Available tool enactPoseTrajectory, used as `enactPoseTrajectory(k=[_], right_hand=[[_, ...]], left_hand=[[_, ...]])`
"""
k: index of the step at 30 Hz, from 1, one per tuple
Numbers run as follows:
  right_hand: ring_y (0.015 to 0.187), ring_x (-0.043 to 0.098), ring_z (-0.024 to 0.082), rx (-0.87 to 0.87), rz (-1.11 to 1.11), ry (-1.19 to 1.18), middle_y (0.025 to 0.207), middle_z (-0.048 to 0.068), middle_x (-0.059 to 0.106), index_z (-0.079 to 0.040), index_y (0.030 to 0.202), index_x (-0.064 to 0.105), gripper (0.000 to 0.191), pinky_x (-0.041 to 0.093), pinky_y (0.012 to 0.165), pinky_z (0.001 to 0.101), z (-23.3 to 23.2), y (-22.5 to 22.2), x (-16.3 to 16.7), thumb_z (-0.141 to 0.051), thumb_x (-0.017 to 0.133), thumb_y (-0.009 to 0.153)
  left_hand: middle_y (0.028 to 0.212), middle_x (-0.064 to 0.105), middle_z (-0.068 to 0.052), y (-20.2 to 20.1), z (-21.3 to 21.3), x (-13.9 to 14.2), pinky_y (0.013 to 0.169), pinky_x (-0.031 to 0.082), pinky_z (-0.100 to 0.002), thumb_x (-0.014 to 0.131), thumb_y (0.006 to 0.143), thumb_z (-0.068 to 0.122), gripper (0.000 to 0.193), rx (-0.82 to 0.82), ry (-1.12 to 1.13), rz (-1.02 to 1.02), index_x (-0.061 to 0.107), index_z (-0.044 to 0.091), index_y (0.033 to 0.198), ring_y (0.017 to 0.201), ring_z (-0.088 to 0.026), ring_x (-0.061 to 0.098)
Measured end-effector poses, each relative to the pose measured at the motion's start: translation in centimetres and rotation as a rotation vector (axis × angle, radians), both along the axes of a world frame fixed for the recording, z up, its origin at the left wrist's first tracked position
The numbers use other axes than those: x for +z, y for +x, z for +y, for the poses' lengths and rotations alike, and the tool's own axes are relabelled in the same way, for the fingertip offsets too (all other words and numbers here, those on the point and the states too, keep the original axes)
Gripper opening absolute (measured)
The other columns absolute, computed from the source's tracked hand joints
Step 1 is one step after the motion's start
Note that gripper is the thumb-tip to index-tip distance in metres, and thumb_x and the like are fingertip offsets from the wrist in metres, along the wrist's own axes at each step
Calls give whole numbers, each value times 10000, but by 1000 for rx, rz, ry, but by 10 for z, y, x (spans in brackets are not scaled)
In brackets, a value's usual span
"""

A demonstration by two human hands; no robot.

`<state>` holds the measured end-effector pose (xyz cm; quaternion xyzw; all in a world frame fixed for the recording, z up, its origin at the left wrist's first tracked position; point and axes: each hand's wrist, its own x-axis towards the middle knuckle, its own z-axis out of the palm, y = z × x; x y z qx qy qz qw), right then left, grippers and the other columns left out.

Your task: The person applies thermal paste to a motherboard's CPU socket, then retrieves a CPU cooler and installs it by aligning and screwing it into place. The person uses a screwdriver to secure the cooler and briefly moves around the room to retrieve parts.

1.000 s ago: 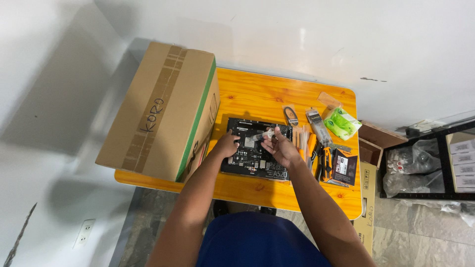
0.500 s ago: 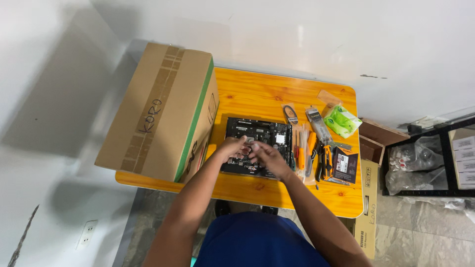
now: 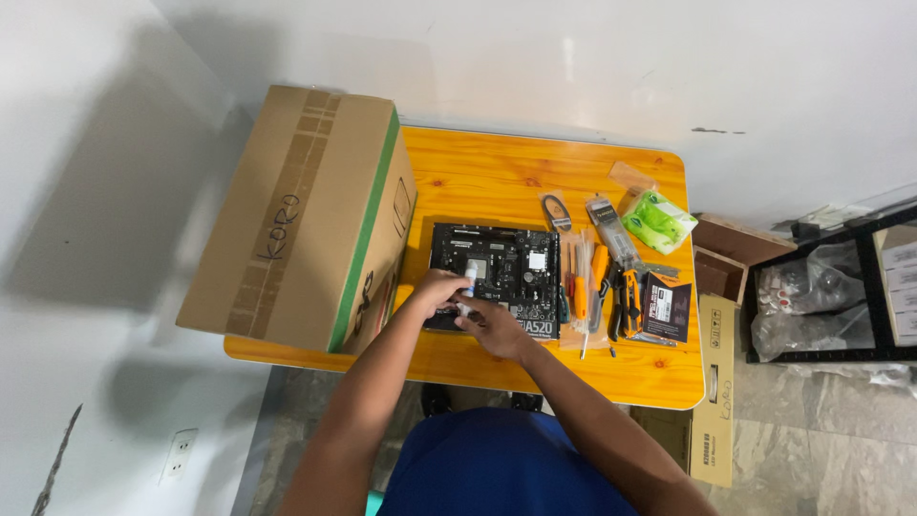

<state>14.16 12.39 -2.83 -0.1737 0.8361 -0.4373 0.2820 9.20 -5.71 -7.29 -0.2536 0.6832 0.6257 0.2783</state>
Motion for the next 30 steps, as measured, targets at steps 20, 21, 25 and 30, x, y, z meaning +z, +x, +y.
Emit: enactPoseTrajectory(k=[20, 21, 25, 30], right_hand=[[724, 689, 241, -1005, 463, -51, 803, 125, 698, -28, 1077, 673, 241, 543, 684, 402, 120, 15, -45, -236, 568, 1015], [738, 658, 281, -1095, 483, 61, 808, 153, 675, -23, 1063, 684, 244, 527, 704, 426, 138, 17, -50, -238, 568, 1056], [871, 641, 367, -1278, 588, 283, 939, 194, 678, -14, 1046, 700, 226, 495, 781, 477, 189, 37, -58, -189, 569, 1104], [935, 642, 379, -1241, 476, 390, 1004, 201, 668, -24, 1100, 700, 193, 513, 848, 468, 216, 59, -53, -142, 586, 999]], left_hand=[[1090, 736, -23, 8, -20, -9, 889, 590, -347, 792, 866, 211, 366, -137, 160, 70, 689, 106, 1201, 1029, -151, 700], [1095, 728, -20, 7, -20, -10, 897, 593, -344, 790, 867, 209, 359, -145, 169, 77, 688, 109, 1196, 1037, -149, 697], [1117, 727, -36, -1, -17, -12, 899, 584, -336, 792, 876, 198, 370, -217, 291, 232, 684, 78, 1208, 1032, -154, 691], [1129, 729, -32, -17, -4, 2, 895, 574, -363, 795, 854, 229, 420, -268, 223, 309, 678, 100, 1237, 1013, -168, 697]])
